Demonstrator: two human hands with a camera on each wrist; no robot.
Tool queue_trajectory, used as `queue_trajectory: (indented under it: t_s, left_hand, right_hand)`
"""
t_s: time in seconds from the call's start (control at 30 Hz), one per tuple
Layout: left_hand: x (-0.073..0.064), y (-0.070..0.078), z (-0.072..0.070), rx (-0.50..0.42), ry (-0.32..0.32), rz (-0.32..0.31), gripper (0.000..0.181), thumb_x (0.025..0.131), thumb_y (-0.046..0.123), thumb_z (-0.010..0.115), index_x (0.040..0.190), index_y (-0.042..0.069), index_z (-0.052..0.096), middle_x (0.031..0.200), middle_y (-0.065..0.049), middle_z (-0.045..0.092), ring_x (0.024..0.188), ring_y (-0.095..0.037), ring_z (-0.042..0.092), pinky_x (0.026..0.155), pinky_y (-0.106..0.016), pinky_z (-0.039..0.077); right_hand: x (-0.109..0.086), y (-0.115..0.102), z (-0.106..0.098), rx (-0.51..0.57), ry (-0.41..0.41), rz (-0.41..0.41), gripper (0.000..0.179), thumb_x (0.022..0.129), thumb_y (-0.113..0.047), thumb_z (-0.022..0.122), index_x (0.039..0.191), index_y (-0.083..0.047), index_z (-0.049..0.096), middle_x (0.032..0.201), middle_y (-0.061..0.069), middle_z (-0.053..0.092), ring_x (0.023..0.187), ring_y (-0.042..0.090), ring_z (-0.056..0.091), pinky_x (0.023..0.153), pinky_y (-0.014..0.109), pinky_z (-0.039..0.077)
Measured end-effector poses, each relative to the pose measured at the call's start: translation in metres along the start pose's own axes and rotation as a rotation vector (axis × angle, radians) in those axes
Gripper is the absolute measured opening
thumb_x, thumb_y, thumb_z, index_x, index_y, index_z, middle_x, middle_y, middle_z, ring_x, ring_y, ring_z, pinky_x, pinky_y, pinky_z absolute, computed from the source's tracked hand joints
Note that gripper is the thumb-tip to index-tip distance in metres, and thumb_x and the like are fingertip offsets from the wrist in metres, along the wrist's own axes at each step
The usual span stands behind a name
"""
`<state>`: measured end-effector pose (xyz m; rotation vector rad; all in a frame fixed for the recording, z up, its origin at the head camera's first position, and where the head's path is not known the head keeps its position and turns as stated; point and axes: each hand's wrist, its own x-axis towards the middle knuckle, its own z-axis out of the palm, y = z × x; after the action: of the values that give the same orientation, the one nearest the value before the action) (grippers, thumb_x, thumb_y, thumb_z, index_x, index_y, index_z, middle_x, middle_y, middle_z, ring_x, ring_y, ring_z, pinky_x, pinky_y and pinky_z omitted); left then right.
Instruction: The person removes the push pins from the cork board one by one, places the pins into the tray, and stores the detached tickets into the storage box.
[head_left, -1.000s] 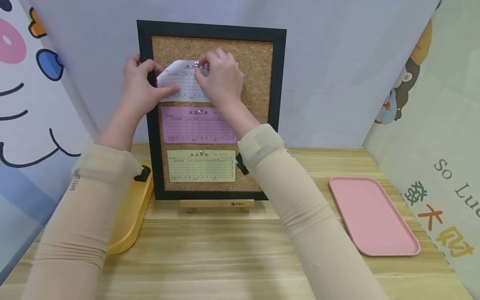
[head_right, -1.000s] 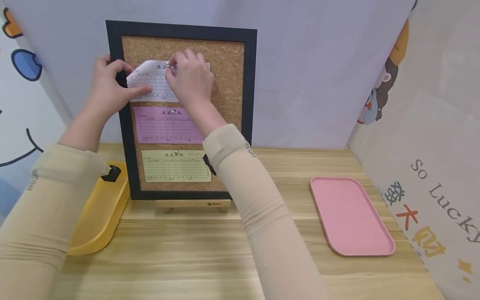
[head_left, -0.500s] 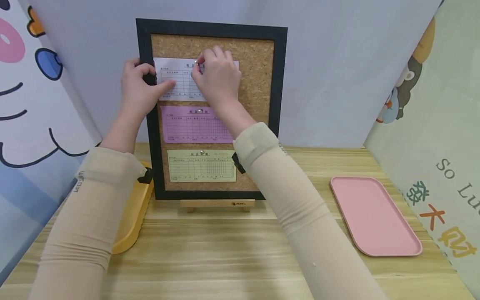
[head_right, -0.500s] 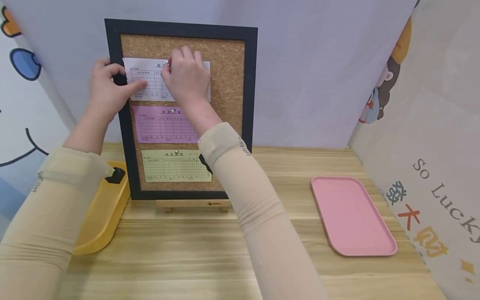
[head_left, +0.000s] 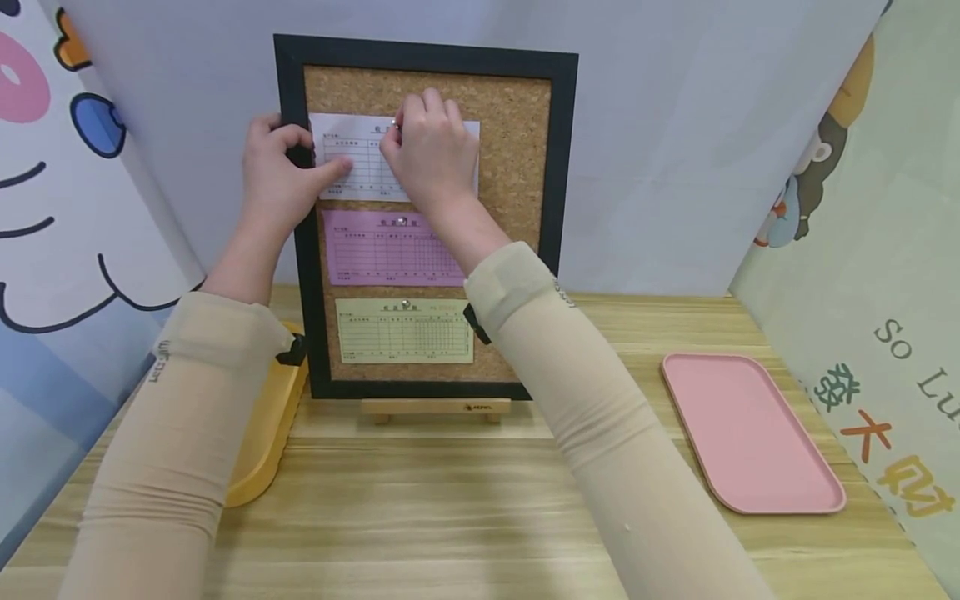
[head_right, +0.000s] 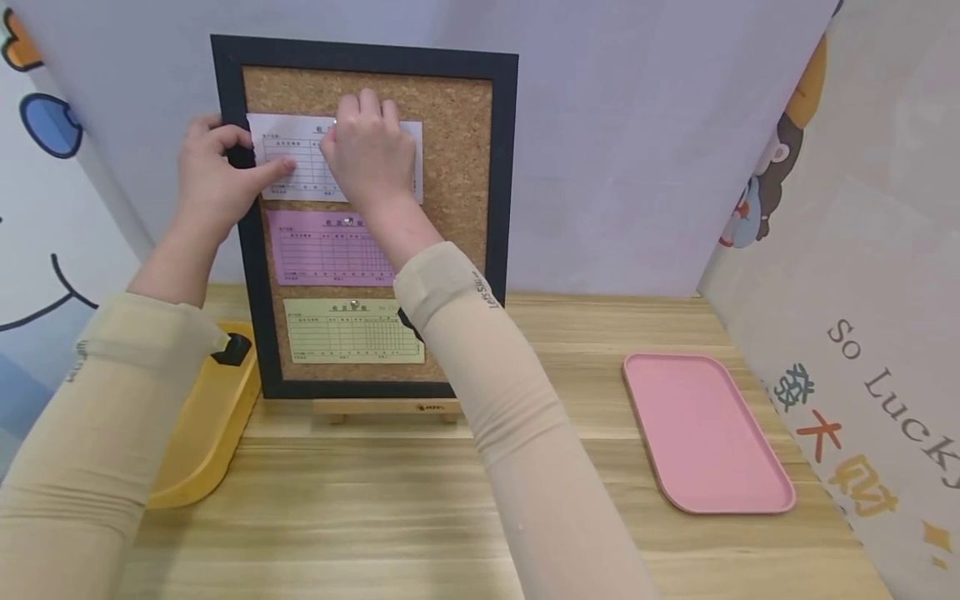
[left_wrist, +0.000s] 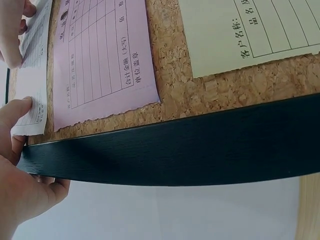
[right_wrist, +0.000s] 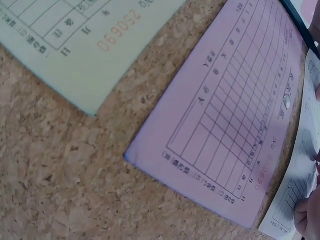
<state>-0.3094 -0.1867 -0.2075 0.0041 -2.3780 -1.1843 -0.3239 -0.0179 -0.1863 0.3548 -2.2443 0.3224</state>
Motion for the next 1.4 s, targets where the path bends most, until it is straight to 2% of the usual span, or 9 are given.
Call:
queue_trajectory:
  t_s: [0.63,0.93,1.13,1.4]
  left_hand:
    - [-0.0014,0.0009,-0.0005,0.014,-0.008,-0.008,0.044,0.080,0.041,0.071,0.096,0.005,0.053,0.151,-0.003,0.024,0.138,-0.018,0.022,0.112,-0.030,0.025]
    - [-0.0005,0.0010,0.0004,0.000,-0.001,-0.002,0.041,0.080,0.039,0.072,0.094,0.006,0.053,0.150,-0.002,0.025,0.138,-0.018,0.023,0.111,-0.029,0.027]
    - [-0.0011,0.0003,0.0004,0.006,-0.001,-0.005,0.042,0.081,0.039,0.071,0.096,0.004,0.054,0.150,-0.002,0.026,0.137,-0.018,0.023,0.111,-0.029,0.027]
    - [-0.0012,0.0000,0.0003,0.007,-0.004,-0.008,0.045,0.081,0.041,0.071,0.098,0.003,0.054,0.151,-0.003,0.025,0.138,-0.018,0.023,0.111,-0.028,0.026]
  right_hand:
    - [-0.0019,0.0026,0.0018,0.016,0.045,-0.037,0.018,0.090,-0.021,0.051,0.091,-0.012,0.065,0.091,0.000,0.062,0.078,0.014,0.058,0.061,0.026,0.049]
    - [-0.0003,0.0061,0.0000,0.066,0.048,-0.045,0.017,0.090,-0.021,0.051,0.091,-0.011,0.066,0.093,0.001,0.063,0.079,0.014,0.058,0.062,0.025,0.048]
    - [-0.0006,0.0048,-0.0005,0.020,0.011,-0.056,0.019,0.091,-0.026,0.051,0.094,-0.012,0.065,0.096,0.000,0.062,0.083,0.015,0.058,0.063,0.027,0.050]
    - [0.0019,0.0027,-0.0011,0.000,-0.033,-0.042,0.017,0.090,-0.024,0.051,0.093,-0.012,0.064,0.095,0.000,0.060,0.084,0.014,0.058,0.063,0.027,0.050]
